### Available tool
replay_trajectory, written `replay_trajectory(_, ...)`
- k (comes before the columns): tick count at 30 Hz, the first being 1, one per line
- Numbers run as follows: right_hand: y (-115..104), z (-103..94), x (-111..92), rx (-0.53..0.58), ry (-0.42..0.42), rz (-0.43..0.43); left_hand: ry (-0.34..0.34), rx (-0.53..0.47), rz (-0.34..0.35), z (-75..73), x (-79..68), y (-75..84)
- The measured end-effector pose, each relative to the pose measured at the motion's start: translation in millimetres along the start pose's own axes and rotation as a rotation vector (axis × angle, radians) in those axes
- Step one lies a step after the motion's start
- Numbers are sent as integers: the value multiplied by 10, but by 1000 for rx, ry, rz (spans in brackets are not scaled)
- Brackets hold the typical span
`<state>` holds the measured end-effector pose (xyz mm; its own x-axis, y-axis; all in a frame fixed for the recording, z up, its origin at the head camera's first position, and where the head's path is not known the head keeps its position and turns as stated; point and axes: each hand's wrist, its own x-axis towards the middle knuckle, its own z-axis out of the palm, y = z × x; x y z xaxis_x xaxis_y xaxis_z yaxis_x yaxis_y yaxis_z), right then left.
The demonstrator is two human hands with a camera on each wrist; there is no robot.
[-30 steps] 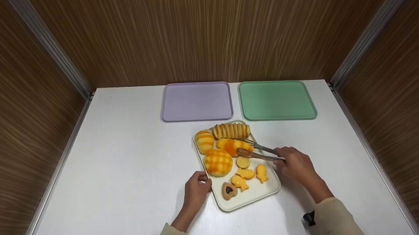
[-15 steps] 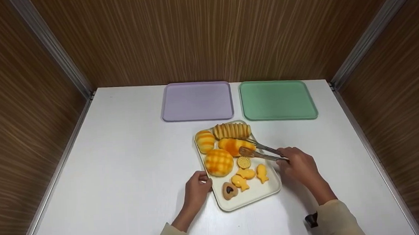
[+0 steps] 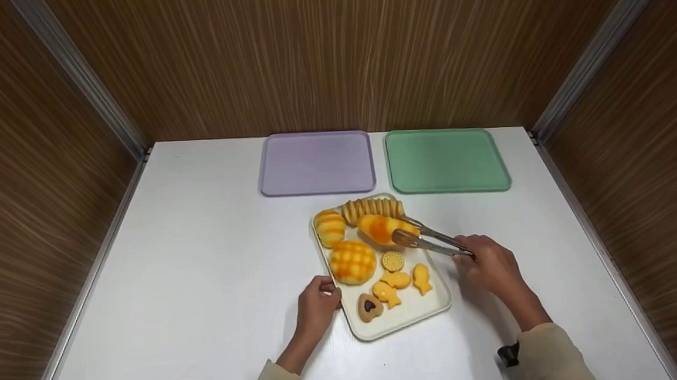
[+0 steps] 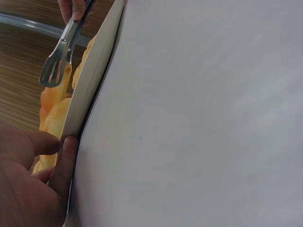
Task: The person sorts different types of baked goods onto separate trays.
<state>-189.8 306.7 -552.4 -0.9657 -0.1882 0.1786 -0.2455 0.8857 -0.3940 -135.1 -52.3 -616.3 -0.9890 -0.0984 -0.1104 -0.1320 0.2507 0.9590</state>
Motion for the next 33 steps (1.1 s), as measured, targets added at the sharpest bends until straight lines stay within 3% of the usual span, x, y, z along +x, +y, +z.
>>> replay_trajectory(15,165,-53,201,97,97,95,11,-3,5,-6,-2,-4)
replay_trajectory(24,273,67,522,100,215,145,3,2,3,-44,1,-1)
replay_trajectory(33,366,168,766,97,224,213,2,2,-12,-7,-4,0)
